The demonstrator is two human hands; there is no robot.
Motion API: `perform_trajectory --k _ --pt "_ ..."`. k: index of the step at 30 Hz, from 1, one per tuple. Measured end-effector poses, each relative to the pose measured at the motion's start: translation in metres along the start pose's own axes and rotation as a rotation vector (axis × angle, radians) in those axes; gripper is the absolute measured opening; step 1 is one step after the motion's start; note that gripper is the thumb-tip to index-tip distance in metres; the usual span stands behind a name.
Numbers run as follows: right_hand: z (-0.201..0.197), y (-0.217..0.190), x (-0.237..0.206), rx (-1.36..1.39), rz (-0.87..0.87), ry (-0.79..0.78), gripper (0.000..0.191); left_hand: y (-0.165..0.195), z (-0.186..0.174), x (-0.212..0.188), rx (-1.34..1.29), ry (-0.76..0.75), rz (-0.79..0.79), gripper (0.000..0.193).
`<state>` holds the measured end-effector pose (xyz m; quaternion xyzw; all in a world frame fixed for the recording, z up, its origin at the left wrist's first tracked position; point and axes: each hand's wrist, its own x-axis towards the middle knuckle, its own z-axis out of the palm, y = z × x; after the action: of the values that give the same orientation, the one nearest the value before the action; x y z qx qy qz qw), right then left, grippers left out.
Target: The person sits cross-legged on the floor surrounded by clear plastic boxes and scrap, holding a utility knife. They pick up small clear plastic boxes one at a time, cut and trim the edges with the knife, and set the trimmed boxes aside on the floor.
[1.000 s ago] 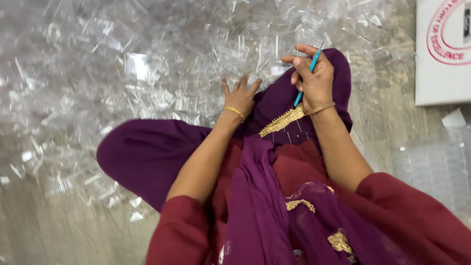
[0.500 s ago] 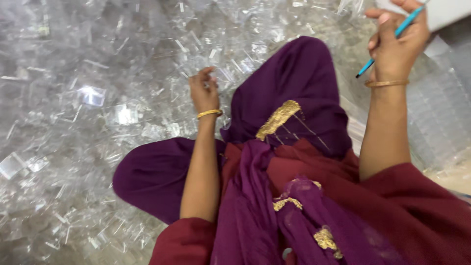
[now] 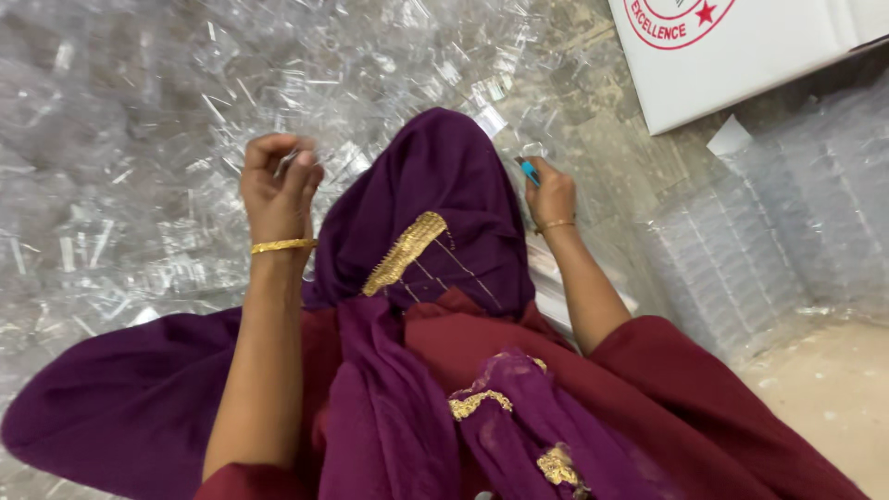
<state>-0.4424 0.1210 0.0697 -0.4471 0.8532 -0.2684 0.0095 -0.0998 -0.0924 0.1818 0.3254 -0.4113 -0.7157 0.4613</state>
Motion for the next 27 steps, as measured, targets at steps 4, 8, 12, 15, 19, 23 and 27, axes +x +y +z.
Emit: perform_trajectory --k 4,8,12,15,19,23,27 --pt "-0.024 -0.028 0.011 0.233 -0.070 0.181 0.026 -0.009 0.061 -0.006 0.016 -0.212 0.001 0.014" --pt "-0.068 -0.072 0.020 1.505 0.268 -0.479 0.067 -0.023 0.099 -0.018 -0.002 -0.351 -0.099 0.013" --pt "-0.098 -0.112 0.017 1.673 0.135 -0.693 0.081 -0.028 0.100 -0.030 0.105 -0.390 -0.114 0.012" --pt "-0.100 -0.137 0.016 1.461 0.029 -0.617 0.078 -0.019 0.079 -0.039 0.175 -0.374 -0.185 0.024" --pt "-0.096 -0.164 0.013 1.225 -0.118 -0.656 0.082 -0.007 0.051 -0.051 0.340 -0.272 -0.210 0.025" --pt "-0.097 -0.188 0.009 1.223 -0.203 -0.770 0.083 0.006 0.028 -0.056 0.473 -0.291 -0.028 0.019" --pt "-0.105 -0.205 0.012 1.149 -0.190 -0.868 0.082 0.013 0.024 -0.060 0.542 -0.186 -0.019 0.014"
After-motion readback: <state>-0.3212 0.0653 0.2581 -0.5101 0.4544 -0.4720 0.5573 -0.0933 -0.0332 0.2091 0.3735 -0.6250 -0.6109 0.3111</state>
